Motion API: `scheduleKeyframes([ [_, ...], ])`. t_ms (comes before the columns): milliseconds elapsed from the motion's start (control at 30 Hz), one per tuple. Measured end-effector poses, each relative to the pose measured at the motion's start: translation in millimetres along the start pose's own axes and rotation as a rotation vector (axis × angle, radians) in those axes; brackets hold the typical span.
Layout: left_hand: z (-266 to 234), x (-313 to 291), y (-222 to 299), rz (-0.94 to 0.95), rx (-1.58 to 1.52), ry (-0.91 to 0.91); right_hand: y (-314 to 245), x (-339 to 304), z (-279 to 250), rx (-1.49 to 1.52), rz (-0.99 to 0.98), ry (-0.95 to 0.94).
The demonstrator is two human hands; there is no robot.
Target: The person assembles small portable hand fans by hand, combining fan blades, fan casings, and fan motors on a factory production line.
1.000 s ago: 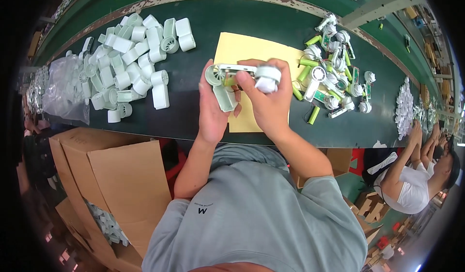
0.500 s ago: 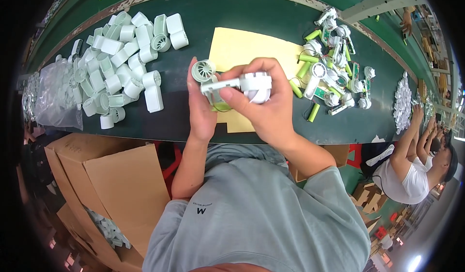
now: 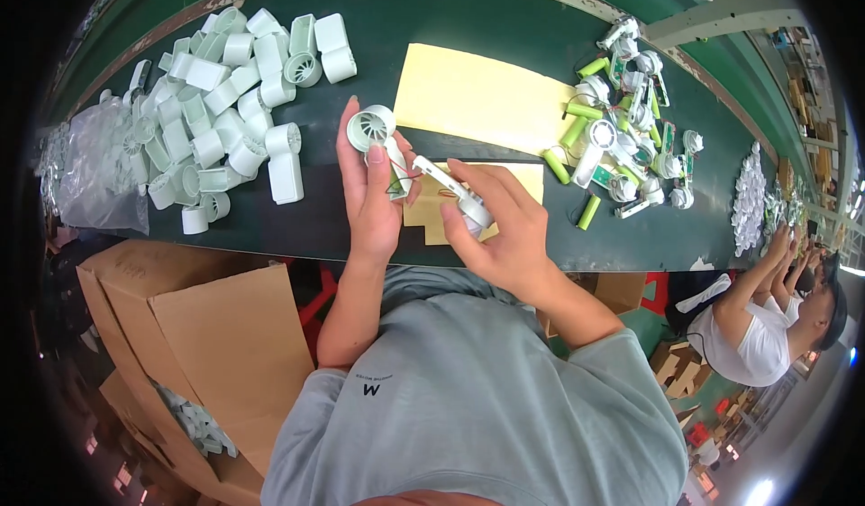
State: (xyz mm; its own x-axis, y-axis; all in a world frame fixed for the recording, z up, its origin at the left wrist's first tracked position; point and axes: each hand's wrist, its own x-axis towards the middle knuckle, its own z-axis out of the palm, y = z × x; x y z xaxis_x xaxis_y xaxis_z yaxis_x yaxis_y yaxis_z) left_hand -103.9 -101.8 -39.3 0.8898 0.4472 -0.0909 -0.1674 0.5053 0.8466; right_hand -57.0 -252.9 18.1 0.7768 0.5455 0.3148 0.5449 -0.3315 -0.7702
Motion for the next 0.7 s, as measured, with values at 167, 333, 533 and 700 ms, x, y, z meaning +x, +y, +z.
scheduleKeyframes([
  [167,-3,2,-7,0.05,0.161,-0.02,7,4,-19,0.261,0.382,-0.44],
  [333,2,-4,1,-0.061,0.018,-0.063,-13,20,-14,1.177,0.668,-0.261],
  [533,3,-2,5,-0.017,-0.175,-0.127,-15,21,4,1.126,0.66,-0.339],
  [700,-6,-1,-2,-0.034,-0.146,-0.142,-6,8,-1,1.152,0.759,-0.315],
])
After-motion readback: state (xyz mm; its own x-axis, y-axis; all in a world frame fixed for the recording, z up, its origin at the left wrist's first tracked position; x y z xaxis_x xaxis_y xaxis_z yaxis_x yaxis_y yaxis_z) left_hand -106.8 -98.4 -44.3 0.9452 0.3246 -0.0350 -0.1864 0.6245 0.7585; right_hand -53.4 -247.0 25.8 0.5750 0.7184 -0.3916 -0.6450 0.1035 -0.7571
